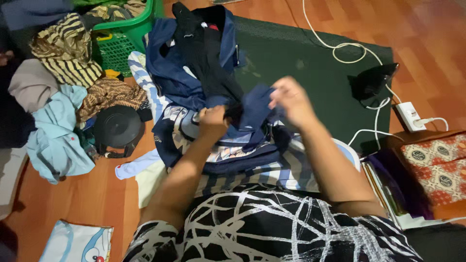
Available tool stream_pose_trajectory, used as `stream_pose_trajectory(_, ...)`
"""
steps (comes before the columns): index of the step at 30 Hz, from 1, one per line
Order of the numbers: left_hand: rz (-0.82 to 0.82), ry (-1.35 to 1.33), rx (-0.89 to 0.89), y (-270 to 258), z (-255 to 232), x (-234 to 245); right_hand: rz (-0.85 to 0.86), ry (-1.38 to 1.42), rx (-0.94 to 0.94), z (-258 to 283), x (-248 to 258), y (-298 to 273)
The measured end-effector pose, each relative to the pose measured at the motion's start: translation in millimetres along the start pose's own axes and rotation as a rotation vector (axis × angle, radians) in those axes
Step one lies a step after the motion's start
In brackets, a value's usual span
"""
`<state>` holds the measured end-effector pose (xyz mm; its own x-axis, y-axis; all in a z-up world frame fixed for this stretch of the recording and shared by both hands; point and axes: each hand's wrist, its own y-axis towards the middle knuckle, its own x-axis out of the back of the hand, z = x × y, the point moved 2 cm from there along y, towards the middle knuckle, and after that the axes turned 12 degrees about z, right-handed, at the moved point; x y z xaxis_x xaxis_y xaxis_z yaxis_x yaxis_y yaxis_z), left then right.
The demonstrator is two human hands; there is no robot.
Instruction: The person irons and folds clothing items including a small t-shirt, blue underwear, and grey shorts using an iron while sitting on a floor mat.
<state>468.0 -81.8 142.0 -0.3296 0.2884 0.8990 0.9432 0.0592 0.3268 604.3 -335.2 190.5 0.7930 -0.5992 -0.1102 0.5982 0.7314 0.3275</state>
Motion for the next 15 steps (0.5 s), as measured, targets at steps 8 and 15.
stream_pose_trajectory(8, -0.125, -0.353, 0.237, 48.1, 99.9, 5.7, -0.445, 0.212, 0.184, 75.9, 164.6, 14.3)
stream_pose_trajectory(15, -0.372, -1.006, 0.162, 124.5, 106.2, 171.7, -0.279, 0.047, 0.416, 73.0, 247.6, 91.1)
